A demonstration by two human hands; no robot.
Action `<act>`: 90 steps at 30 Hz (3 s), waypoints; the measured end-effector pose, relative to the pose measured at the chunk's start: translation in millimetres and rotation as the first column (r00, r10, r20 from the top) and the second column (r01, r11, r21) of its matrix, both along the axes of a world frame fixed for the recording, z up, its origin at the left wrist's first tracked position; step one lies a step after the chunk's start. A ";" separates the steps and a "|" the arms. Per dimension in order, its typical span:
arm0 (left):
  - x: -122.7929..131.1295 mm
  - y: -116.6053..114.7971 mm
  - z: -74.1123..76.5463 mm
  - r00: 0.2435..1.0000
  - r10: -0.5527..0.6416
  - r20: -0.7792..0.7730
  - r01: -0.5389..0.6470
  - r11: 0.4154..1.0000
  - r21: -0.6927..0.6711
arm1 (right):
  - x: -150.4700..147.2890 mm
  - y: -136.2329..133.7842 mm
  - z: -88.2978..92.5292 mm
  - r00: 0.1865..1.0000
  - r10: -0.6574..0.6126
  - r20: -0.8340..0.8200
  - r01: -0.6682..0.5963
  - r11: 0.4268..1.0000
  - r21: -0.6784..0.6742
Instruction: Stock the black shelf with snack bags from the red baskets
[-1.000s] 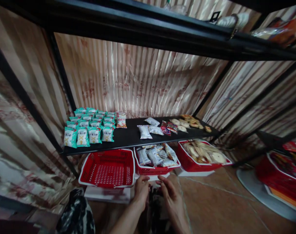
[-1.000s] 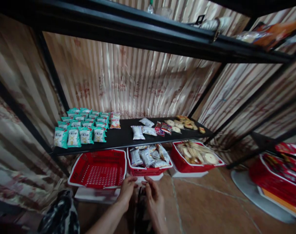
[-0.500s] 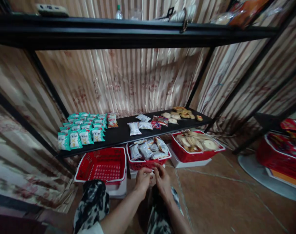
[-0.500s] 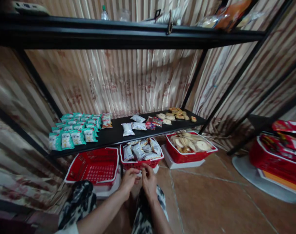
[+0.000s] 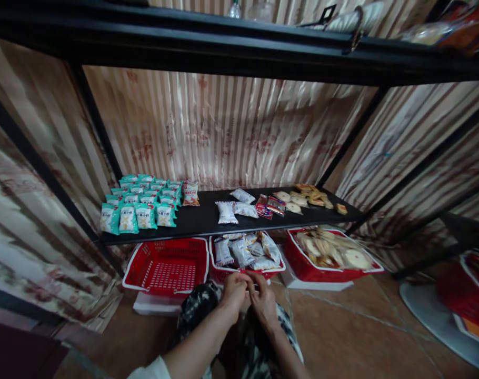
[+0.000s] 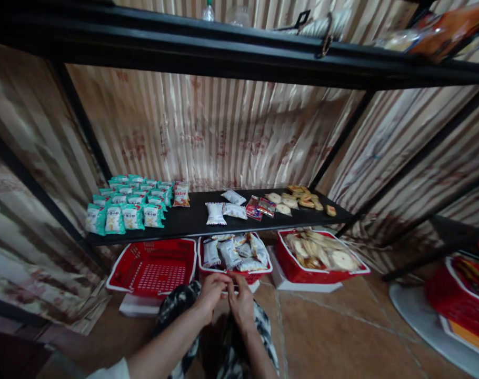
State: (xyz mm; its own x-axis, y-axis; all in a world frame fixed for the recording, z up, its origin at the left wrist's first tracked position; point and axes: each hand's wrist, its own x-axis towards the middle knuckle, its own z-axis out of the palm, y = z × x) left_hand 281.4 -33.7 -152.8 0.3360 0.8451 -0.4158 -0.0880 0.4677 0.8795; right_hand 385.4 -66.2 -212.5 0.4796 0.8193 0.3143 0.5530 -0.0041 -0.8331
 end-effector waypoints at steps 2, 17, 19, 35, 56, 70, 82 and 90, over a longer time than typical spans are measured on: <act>5.1 2.6 -0.7 1.000 -0.004 -0.011 0.004 1.000 -0.007 | 7.0 2.8 -1.5 1.000 -0.003 0.009 0.003 1.000 -0.005; 5.1 75.7 -14.6 0.994 0.074 -0.085 -0.077 0.996 -0.038 | 49.0 52.9 -0.1 0.986 -0.097 -0.134 0.082 0.990 -0.118; 6.6 93.0 -16.7 0.993 0.091 -0.070 -0.094 0.995 -0.040 | 51.1 66.2 6.7 0.986 -0.081 -0.148 0.062 0.990 -0.129; 43.2 210.0 -37.7 0.952 0.269 -0.144 -0.268 0.963 0.024 | 71.2 207.8 20.4 0.983 0.066 0.170 -0.069 0.998 0.009; 20.2 254.6 -12.6 0.849 0.400 -0.345 -0.207 0.853 0.479 | 33.9 270.4 34.5 0.848 0.192 -0.495 -0.289 0.949 -0.127; -61.9 222.4 -17.1 0.714 0.618 -0.328 0.385 0.044 0.922 | 7.2 253.8 78.4 0.094 0.122 -0.988 -0.528 0.848 0.054; -115.0 211.4 -1.9 0.787 0.418 -0.454 0.529 -0.076 0.845 | -12.4 247.4 74.1 0.354 0.125 -0.927 -0.579 0.808 -0.112; -120.1 207.7 -6.1 0.891 0.341 -0.300 0.014 0.641 0.768 | -4.8 248.1 98.8 0.575 0.264 -0.774 -0.737 0.579 -0.350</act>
